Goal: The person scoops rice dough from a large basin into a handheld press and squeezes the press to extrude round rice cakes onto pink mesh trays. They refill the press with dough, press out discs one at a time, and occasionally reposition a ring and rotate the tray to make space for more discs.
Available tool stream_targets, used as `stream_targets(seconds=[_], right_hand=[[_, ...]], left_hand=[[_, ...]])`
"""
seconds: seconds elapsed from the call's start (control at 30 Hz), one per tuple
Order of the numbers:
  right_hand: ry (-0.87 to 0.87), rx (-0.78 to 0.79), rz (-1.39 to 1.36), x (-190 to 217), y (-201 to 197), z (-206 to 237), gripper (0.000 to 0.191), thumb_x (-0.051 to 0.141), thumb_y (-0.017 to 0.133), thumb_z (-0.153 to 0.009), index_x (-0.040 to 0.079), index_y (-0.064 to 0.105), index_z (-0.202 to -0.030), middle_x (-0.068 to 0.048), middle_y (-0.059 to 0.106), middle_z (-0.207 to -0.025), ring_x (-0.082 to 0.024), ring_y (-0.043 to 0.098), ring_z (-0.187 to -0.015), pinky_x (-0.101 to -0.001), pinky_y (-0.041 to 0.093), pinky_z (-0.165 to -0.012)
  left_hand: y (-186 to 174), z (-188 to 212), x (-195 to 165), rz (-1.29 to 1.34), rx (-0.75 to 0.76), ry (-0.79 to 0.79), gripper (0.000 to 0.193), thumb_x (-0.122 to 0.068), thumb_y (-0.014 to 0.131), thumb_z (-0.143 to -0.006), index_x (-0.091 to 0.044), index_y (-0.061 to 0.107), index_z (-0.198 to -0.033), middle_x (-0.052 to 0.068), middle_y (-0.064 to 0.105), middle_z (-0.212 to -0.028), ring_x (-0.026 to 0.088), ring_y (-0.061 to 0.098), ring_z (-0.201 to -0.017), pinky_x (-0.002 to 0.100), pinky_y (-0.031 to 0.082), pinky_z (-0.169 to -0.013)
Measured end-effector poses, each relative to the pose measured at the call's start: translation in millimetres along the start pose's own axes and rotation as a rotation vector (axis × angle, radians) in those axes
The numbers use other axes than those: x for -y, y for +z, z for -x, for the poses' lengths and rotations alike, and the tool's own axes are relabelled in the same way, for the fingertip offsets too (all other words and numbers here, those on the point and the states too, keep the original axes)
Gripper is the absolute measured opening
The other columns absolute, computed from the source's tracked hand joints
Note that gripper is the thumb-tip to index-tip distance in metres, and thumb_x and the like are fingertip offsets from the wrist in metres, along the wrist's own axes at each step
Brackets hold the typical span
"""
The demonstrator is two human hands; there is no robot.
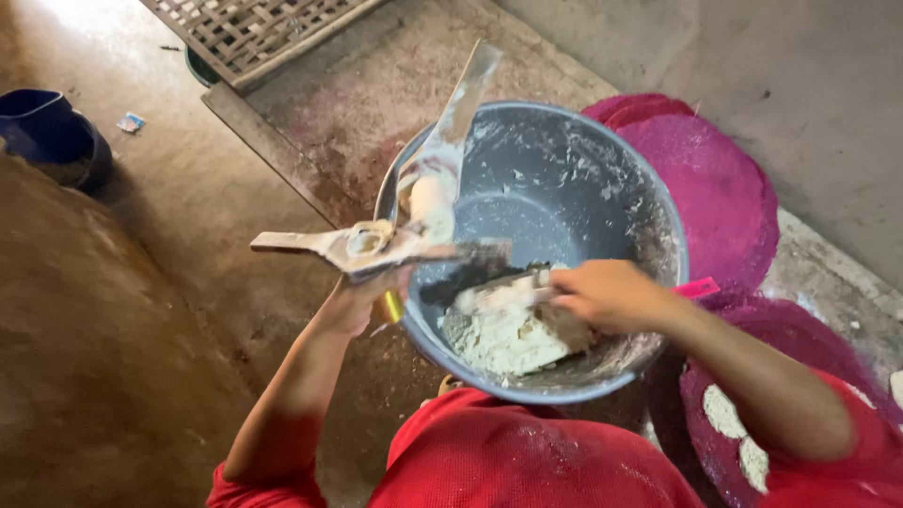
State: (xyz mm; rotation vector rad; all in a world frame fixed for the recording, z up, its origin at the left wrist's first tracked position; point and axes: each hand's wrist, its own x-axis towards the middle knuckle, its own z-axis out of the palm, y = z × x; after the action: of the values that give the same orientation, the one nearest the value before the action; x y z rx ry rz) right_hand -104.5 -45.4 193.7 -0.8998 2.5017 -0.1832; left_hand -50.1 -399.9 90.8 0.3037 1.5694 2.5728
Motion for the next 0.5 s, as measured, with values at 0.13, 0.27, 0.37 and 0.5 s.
stream_targets(seconds=[0.13,0.27,0.37,0.5], right_hand=[[0.299,-0.123,-0.332,-34,-40,59,0.032,0.027,0.062,-0.101,0.015,0.069,-0.13,-0.019,0.076,-0.092,-0.022,0.07,-0.084,-0.036,0.054,-0.076],[-0.139,-0.675,-0.489,-39,-38,70,0.037,0.018,0.069,-0.096,0.002,0.065,-0.13,-0.014,0.078,-0.108,-0.009,0.07,-0.094,-0.0281,0.056,-0.081],[-0.076,-0.791,-0.383,-30,-27,59,0.034,0.015,0.072,-0.095,0.001,0.068,-0.126,-0.011,0.078,-0.1,-0.009,0.07,-0.084,-0.0274,0.057,-0.074],[0.039,-0.906,-0.233,-18,-6,34,0.034,0.015,0.075,-0.092,0.002,0.072,-0.124,-0.013,0.077,-0.092,-0.007,0.066,-0.065,-0.0283,0.053,-0.058]], left_hand=[[-7,10,-2,0.021,0.047,-0.014,0.037,-0.02,0.079,-0.087,-0.004,0.064,-0.117,0.005,0.067,-0.092,0.015,0.065,-0.078,0.032,0.055,-0.07],[1,1,10,0.043,0.082,-0.09,0.04,-0.021,0.081,-0.083,-0.002,0.065,-0.114,0.007,0.069,-0.088,0.018,0.068,-0.076,0.033,0.055,-0.068],[19,-5,15,0.046,0.102,-0.151,0.042,-0.024,0.082,-0.084,0.001,0.065,-0.113,0.009,0.069,-0.087,0.019,0.069,-0.077,0.033,0.056,-0.069],[54,-19,19,0.116,0.045,-0.142,0.043,-0.026,0.082,-0.083,-0.003,0.062,-0.114,0.005,0.063,-0.089,0.016,0.063,-0.075,0.036,0.055,-0.065]])
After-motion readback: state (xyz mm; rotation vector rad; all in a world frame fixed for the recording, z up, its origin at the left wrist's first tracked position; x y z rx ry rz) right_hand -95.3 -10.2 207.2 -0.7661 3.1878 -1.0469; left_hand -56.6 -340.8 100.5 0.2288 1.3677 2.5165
